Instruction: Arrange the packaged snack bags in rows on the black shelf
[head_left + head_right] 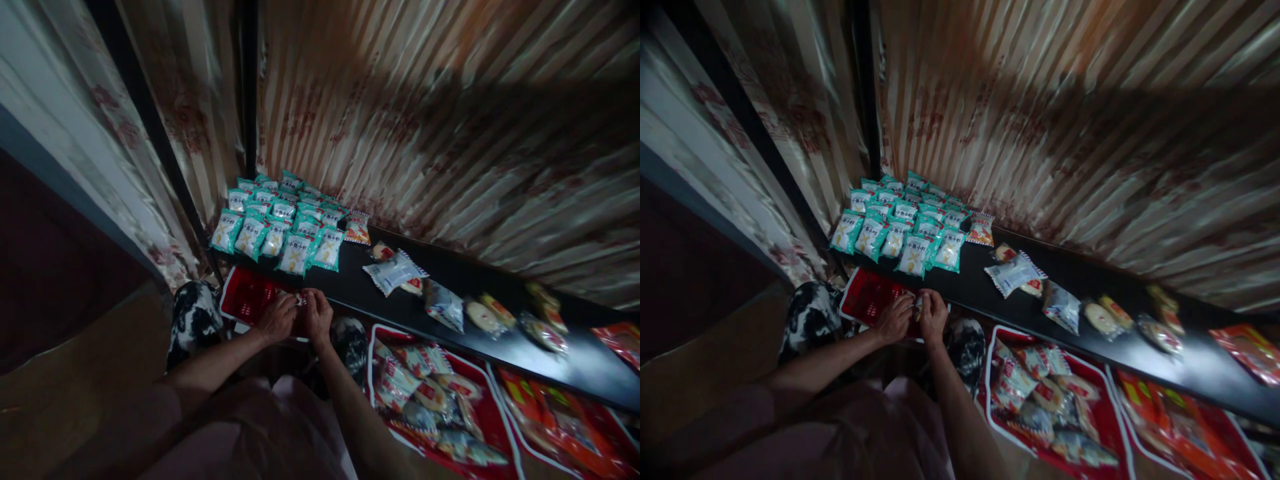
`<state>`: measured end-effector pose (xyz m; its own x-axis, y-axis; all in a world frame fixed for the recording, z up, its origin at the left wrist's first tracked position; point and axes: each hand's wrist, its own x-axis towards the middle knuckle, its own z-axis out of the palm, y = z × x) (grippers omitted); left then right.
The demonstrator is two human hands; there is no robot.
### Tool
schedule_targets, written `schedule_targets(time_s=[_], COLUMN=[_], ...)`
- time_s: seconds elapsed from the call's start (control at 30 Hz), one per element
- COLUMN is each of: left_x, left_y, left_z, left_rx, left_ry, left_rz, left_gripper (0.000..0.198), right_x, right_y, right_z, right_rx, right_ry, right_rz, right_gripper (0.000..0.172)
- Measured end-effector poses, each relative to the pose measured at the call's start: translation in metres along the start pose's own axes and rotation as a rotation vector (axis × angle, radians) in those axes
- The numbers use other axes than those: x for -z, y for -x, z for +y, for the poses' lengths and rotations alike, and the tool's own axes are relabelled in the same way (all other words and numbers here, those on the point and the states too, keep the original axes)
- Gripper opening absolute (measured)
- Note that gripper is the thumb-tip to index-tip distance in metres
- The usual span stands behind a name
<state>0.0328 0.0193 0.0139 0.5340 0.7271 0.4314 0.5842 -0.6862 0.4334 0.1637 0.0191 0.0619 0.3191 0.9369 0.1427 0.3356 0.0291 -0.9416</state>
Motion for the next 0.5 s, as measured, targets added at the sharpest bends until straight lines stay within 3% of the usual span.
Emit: schedule_targets(time_s=[0.13, 0.3, 0.5], left_x=[-0.008, -0.019, -0.032], left_y=[0.004, 0.008, 0.014], left_z=[0.002, 0.002, -0.007], left_rx=[0.071, 0.329, 0.484], left_ry=[0.02, 0.01, 0.022], left_rz=[-0.148, -0.329, -0.401], left_gripper=[0.033, 0.033, 0.037], right_x=[0.002, 0.001, -0.002], right_y=[0.005, 0.007, 0.003], right_z=[0.011, 0.038, 0.074], right_rx=[-0.033, -0.13, -0.242], right_ry=[0.021, 0.2, 0.378], right_rz=[-0.078, -0.167, -0.182], right_gripper=[0.036, 0.042, 0.025])
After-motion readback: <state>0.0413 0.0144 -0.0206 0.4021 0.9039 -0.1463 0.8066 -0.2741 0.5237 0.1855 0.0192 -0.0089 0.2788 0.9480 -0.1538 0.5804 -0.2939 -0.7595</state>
